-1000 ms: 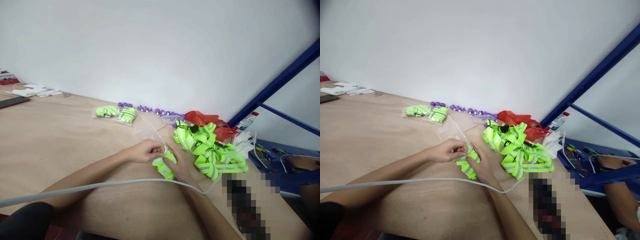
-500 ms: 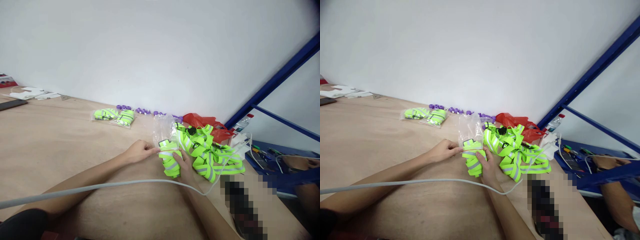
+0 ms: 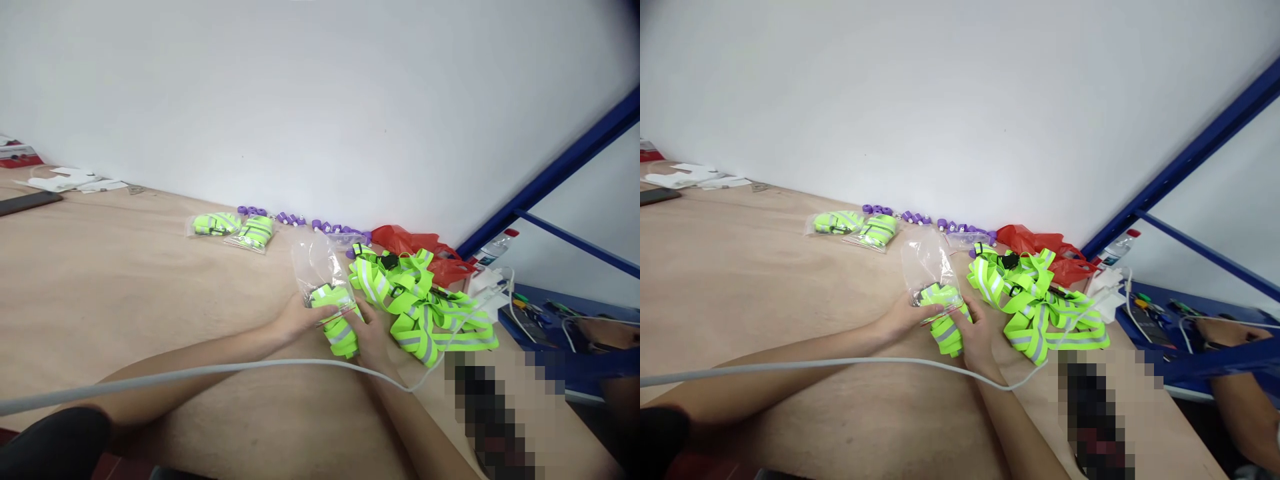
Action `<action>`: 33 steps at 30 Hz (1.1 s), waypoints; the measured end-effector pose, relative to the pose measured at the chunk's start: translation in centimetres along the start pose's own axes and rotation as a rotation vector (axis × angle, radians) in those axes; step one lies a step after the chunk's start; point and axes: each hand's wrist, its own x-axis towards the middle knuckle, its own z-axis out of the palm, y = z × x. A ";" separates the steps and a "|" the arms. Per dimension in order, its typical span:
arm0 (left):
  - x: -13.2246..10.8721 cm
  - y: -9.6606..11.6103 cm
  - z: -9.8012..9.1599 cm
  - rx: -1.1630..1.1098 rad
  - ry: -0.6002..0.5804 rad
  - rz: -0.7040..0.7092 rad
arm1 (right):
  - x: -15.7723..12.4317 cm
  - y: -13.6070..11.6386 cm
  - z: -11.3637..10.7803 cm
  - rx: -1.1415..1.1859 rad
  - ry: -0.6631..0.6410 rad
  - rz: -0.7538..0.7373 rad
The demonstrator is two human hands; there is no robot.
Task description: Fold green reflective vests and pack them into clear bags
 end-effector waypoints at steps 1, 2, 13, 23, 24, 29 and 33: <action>-0.2 -0.4 0.1 -0.020 0.012 -0.010 | 0.0 0.2 0.0 -0.021 0.007 -0.018; -0.4 -0.7 0.3 -0.038 0.022 -0.018 | 0.0 0.3 0.0 -0.041 0.021 -0.036; -1.4 -2.6 0.8 -0.118 0.080 -0.029 | 0.4 1.4 0.8 0.000 0.163 -0.009; -0.1 -2.1 -1.3 -0.068 0.209 0.041 | 0.1 1.8 1.0 0.300 -0.180 0.058; 0.0 -2.1 -1.5 -0.072 0.208 0.043 | 0.1 1.7 1.0 0.292 -0.214 0.066; 0.2 -2.3 -1.8 -0.069 0.164 0.001 | 0.4 2.4 1.0 0.263 -0.201 0.074; 0.1 -2.4 -1.4 -0.053 0.111 -0.039 | 0.7 3.3 1.0 0.306 -0.129 0.087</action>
